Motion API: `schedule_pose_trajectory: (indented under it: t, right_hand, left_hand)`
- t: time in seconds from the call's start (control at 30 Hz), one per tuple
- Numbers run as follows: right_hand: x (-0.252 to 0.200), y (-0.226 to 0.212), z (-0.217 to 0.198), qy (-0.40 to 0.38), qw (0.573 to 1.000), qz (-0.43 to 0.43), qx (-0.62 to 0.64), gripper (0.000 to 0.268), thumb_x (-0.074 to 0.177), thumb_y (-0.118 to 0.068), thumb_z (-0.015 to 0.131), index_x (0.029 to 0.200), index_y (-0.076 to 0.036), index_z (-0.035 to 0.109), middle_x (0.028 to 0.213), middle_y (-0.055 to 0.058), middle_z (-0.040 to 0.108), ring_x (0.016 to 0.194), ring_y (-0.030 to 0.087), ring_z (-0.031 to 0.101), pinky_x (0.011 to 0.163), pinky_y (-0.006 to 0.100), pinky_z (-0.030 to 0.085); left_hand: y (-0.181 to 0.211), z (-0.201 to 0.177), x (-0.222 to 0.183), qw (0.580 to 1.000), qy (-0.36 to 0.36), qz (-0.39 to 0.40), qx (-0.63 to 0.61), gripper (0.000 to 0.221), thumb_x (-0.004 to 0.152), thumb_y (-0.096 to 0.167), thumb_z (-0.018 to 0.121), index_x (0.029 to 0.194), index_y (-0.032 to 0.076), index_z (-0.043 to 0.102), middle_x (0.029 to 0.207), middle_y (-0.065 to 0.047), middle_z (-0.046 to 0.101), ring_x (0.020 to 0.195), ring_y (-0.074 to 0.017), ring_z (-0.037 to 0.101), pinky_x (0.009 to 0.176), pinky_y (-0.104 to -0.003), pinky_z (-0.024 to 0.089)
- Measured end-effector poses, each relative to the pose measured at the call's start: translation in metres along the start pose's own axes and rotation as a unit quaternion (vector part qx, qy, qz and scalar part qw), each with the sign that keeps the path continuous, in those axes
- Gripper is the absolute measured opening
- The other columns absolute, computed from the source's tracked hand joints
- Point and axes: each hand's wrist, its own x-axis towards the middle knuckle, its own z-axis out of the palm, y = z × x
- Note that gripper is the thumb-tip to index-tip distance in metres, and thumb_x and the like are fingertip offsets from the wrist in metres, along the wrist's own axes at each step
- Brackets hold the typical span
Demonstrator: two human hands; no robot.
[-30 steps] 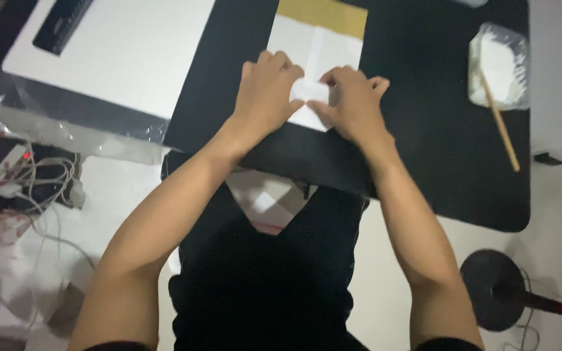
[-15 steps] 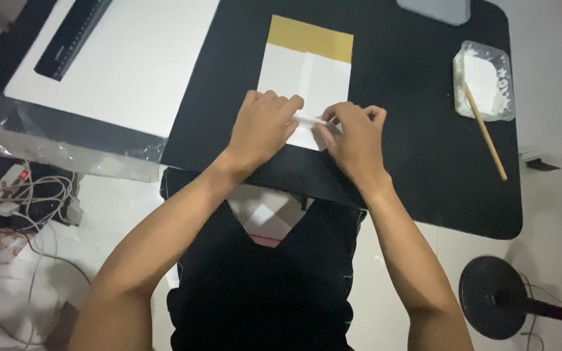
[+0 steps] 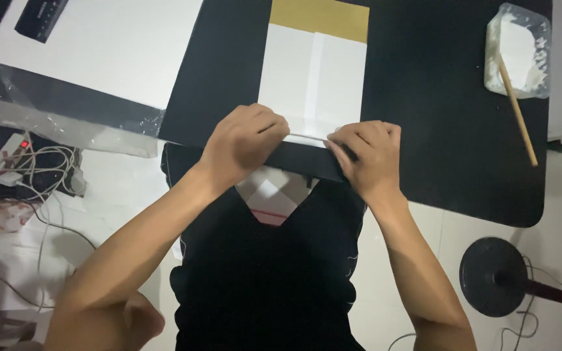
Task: Applying glue to a template and folding it to assemble a bag base.
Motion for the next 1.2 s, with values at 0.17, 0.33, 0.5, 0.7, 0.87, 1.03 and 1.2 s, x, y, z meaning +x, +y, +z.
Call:
schedule_pose_trajectory:
  t: [0.17, 0.33, 0.5, 0.7, 0.87, 1.03, 1.2]
  right_hand:
    - [-0.011, 0.015, 0.004, -0.067, 0.997, -0.021, 0.036, 0.006, 0.097, -0.028, 0.078, 0.1, -0.022, 0.08, 0.105, -0.003, 0.075, 0.104, 0.018, 0.064, 0.099, 0.042, 0.035]
    - [-0.006, 0.014, -0.003, -0.082, 0.995, -0.033, 0.041, 0.007, 0.098, -0.028, 0.076, 0.1, -0.024, 0.08, 0.113, -0.004, 0.075, 0.112, 0.019, 0.064, 0.104, 0.046, 0.033]
    - [0.001, 0.015, -0.007, -0.086, 0.994, -0.052, 0.032, 0.011, 0.101, -0.026, 0.072, 0.102, -0.019, 0.08, 0.101, 0.0, 0.078, 0.104, 0.019, 0.068, 0.108, 0.047, 0.032]
    - [-0.002, 0.041, 0.009, -0.074, 0.994, -0.028, 0.076, 0.015, 0.106, -0.022, 0.065, 0.118, -0.021, 0.074, 0.104, 0.0, 0.078, 0.102, 0.018, 0.071, 0.108, 0.044, 0.029]
    - [0.009, 0.045, 0.013, -0.041, 0.986, 0.034, 0.159, 0.013, 0.107, -0.016, 0.064, 0.115, -0.018, 0.075, 0.103, 0.001, 0.077, 0.097, 0.019, 0.072, 0.099, 0.033, 0.038]
    - [0.016, 0.039, 0.014, -0.011, 0.986, 0.037, 0.164, 0.012, 0.105, -0.012, 0.067, 0.112, -0.018, 0.075, 0.1, 0.001, 0.076, 0.095, 0.021, 0.071, 0.093, 0.033, 0.041]
    - [0.016, 0.033, 0.004, 0.055, 0.995, -0.02, 0.081, 0.01, 0.104, -0.022, 0.072, 0.114, -0.017, 0.074, 0.106, 0.0, 0.07, 0.096, 0.019, 0.063, 0.093, 0.033, 0.036]
  left_hand:
    - [0.013, -0.028, 0.01, 0.98, -0.095, -0.106, -0.137, 0.017, 0.1, 0.02, 0.069, 0.085, 0.012, 0.064, 0.084, 0.001, 0.067, 0.088, -0.0142, 0.063, 0.087, -0.028, 0.053]
    - [-0.008, -0.009, -0.002, 0.983, -0.155, -0.057, -0.076, 0.016, 0.101, 0.032, 0.067, 0.09, 0.022, 0.07, 0.092, 0.012, 0.071, 0.104, -0.0049, 0.064, 0.102, -0.026, 0.05]
    - [-0.016, 0.002, 0.004, 0.976, -0.214, -0.031, -0.017, 0.018, 0.102, 0.042, 0.063, 0.095, 0.026, 0.07, 0.096, 0.012, 0.074, 0.103, -0.0056, 0.067, 0.101, -0.026, 0.051]
    - [-0.021, -0.009, 0.026, 0.956, -0.277, -0.066, -0.073, 0.042, 0.113, 0.05, 0.038, 0.105, 0.024, 0.07, 0.106, 0.004, 0.076, 0.108, -0.0118, 0.068, 0.099, -0.029, 0.051]
    - [-0.021, -0.011, 0.037, 0.954, -0.189, -0.159, -0.168, 0.029, 0.11, 0.04, 0.052, 0.113, 0.021, 0.074, 0.106, -0.001, 0.077, 0.098, -0.019, 0.072, 0.085, -0.03, 0.056]
    - [-0.026, 0.008, 0.032, 0.96, -0.142, -0.164, -0.175, 0.023, 0.109, 0.034, 0.057, 0.113, 0.02, 0.075, 0.104, -0.002, 0.078, 0.094, -0.0183, 0.073, 0.079, -0.028, 0.057]
    - [-0.025, 0.013, 0.036, 0.961, -0.136, -0.187, -0.15, 0.024, 0.108, 0.035, 0.057, 0.109, 0.02, 0.076, 0.1, 0.0, 0.077, 0.089, -0.0137, 0.074, 0.076, -0.024, 0.058]
